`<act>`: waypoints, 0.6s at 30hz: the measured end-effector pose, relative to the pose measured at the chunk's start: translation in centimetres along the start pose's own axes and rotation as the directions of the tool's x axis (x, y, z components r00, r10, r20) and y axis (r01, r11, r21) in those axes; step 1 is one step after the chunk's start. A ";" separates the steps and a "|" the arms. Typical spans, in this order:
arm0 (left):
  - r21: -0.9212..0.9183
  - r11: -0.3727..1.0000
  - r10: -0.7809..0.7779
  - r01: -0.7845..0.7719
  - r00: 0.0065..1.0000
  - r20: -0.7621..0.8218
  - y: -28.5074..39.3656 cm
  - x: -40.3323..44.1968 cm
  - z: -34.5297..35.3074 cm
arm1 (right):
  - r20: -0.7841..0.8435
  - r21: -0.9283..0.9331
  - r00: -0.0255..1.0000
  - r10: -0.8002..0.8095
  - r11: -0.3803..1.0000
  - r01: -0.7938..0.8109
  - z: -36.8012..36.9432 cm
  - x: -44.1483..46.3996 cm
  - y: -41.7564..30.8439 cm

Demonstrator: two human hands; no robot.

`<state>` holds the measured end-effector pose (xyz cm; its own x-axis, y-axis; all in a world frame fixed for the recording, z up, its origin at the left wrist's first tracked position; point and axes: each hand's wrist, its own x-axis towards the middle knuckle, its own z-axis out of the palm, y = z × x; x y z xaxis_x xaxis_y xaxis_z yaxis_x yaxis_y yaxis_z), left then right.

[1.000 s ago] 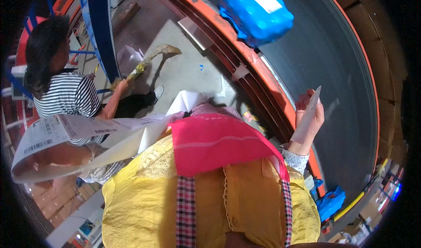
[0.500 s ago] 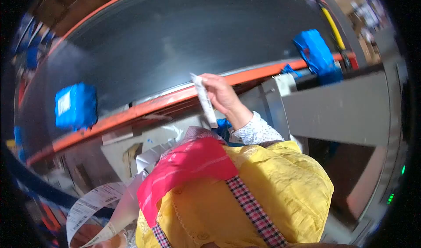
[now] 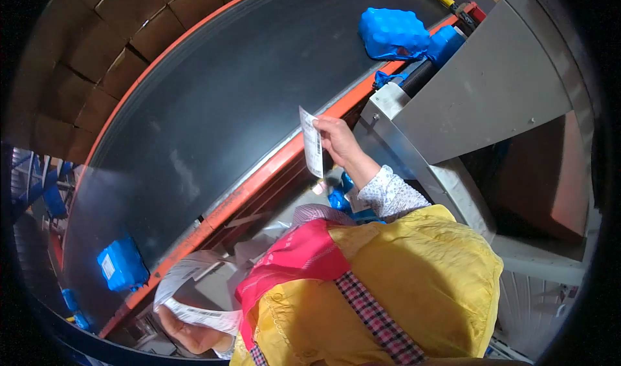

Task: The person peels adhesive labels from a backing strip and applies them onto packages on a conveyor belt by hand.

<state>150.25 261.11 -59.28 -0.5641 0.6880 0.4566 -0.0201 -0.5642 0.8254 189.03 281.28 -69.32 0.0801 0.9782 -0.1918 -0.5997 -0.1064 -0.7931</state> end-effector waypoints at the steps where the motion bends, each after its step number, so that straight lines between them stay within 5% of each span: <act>1: -0.131 0.990 -0.045 0.061 0.992 0.120 -0.6 0.2 0.0 | -0.047 -0.036 0.999 -0.014 0.999 0.012 -0.7 0.8 0.1; 2: -0.244 0.958 -0.088 0.153 0.963 0.256 -1.1 0.7 0.2 | -0.098 -0.059 0.994 -0.049 0.997 0.044 -0.6 1.3 -0.3; 8: -0.158 0.965 -0.169 0.208 0.959 0.228 -3.8 0.2 0.6 | -0.233 -0.221 0.947 -0.219 0.961 0.168 -4.0 5.0 -2.3; 11: -0.168 0.957 -0.204 0.238 0.959 0.196 -4.0 0.0 0.9 | -0.291 -0.461 0.887 -0.358 0.865 0.198 -6.1 7.5 -3.6; 14: -0.212 0.944 -0.203 0.252 0.953 0.225 -4.8 0.2 1.8 | -0.312 -0.718 0.810 -0.496 0.682 0.141 -8.3 10.9 -6.8; 16: -0.208 0.949 -0.196 0.235 0.961 0.195 -5.0 0.2 2.3 | -0.233 -0.955 0.696 -0.679 0.294 -0.033 -8.7 13.0 -10.4; 18: -0.175 0.960 -0.192 0.219 0.969 0.159 -4.5 -0.8 3.1 | -0.051 -0.997 0.487 -0.872 0.013 -0.080 -13.8 17.8 -12.7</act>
<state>153.35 264.46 -62.32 -0.4113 0.8470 0.3368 -0.2867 -0.4710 0.8342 209.07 297.61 -70.60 0.6023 0.5604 0.5685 0.7791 -0.2576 -0.5715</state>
